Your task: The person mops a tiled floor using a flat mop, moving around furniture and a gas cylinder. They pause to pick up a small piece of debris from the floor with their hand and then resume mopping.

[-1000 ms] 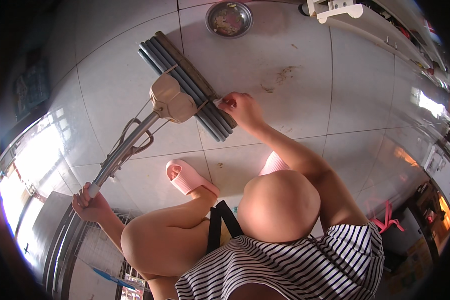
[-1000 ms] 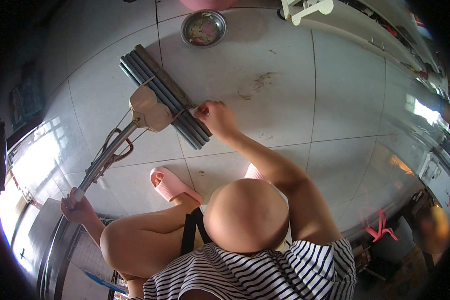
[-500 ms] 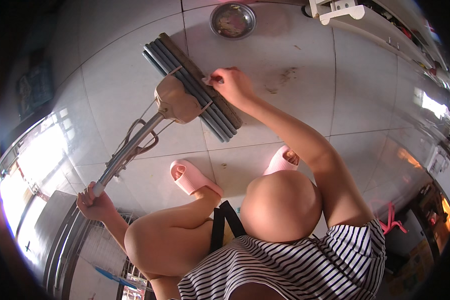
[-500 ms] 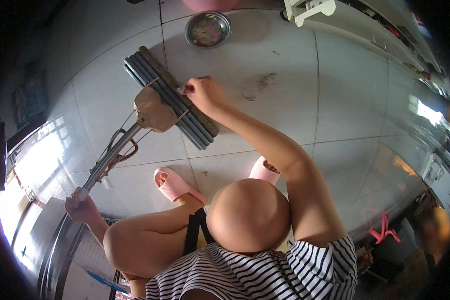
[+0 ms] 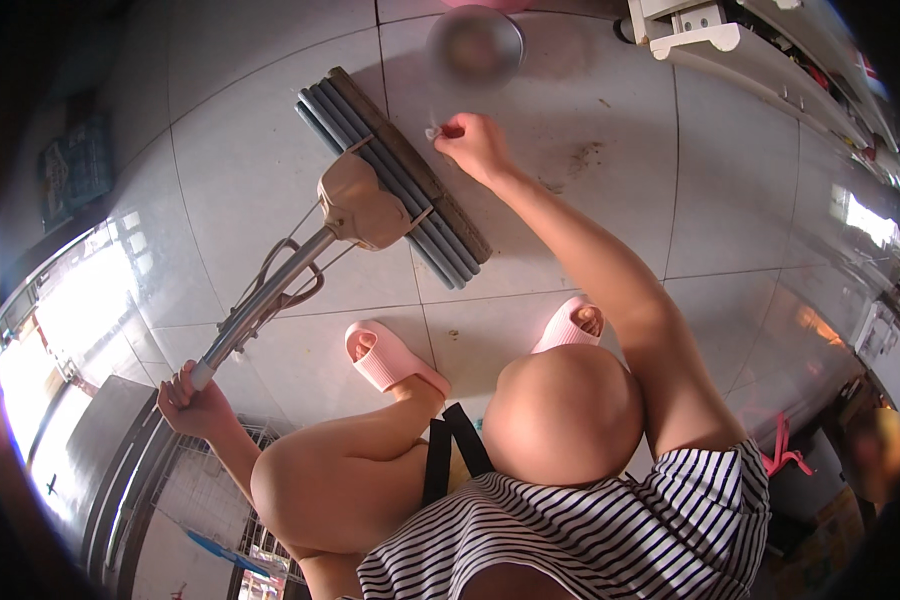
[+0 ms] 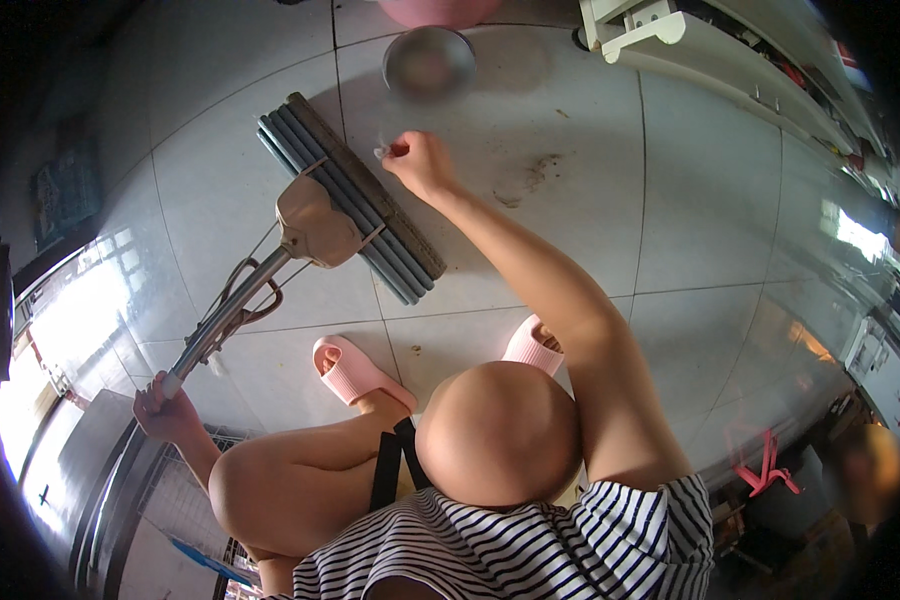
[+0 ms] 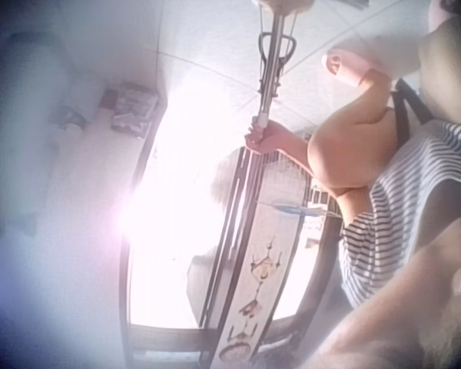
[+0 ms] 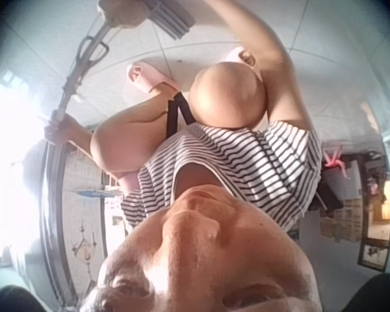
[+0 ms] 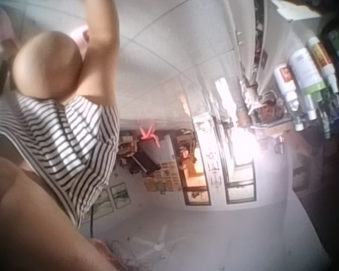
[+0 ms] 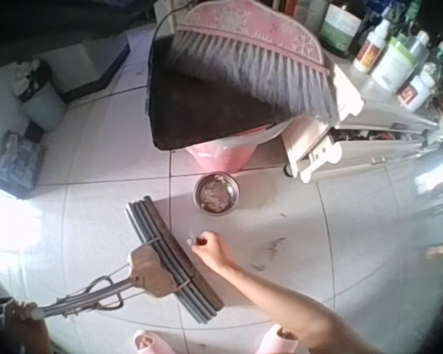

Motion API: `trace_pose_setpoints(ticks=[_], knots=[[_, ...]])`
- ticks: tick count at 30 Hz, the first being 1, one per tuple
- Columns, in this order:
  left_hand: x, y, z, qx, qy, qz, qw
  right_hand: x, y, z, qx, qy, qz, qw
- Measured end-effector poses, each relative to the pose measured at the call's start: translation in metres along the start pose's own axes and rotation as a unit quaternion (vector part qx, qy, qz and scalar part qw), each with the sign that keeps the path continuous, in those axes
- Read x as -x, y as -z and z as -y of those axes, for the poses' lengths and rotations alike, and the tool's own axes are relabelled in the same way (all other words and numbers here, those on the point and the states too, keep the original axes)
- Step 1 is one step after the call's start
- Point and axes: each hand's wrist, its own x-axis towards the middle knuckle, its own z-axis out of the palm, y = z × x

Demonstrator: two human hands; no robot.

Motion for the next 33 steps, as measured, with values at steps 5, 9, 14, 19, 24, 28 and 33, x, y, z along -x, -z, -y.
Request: trace_pose_setpoints(ticks=[5, 9, 14, 19, 24, 28, 33], knots=[[-0.001, 0.004, 0.000, -0.001, 0.005, -0.019, 1.000, -0.015, -0.016, 0.014, 0.054, 0.054, 0.054, 0.996], [-0.002, 0.000, 0.004, -0.014, 0.001, -0.017, 1.000, -0.026, -0.022, 0.012, 0.077, 0.066, 0.072, 0.992], [-0.001, 0.008, -0.001, -0.017, 0.009, 0.000, 1.000, -0.027, -0.002, 0.015, -0.011, -0.030, 0.097, 0.995], [0.000, 0.007, -0.001, -0.021, 0.007, -0.032, 0.999, -0.035, -0.007, 0.024, 0.003, 0.066, 0.040, 0.997], [-0.004, 0.008, 0.002, -0.037, 0.000, -0.035, 0.999, -0.053, -0.039, 0.024, 0.063, 0.130, 0.043, 0.989], [-0.002, 0.004, 0.002, -0.044, -0.009, -0.061, 0.997, -0.056, -0.036, 0.030, 0.089, 0.093, 0.085, 0.988], [-0.002, 0.006, 0.000, -0.050, -0.010, -0.056, 0.997, -0.079, -0.025, 0.019, 0.006, 0.056, 0.042, 0.998]])
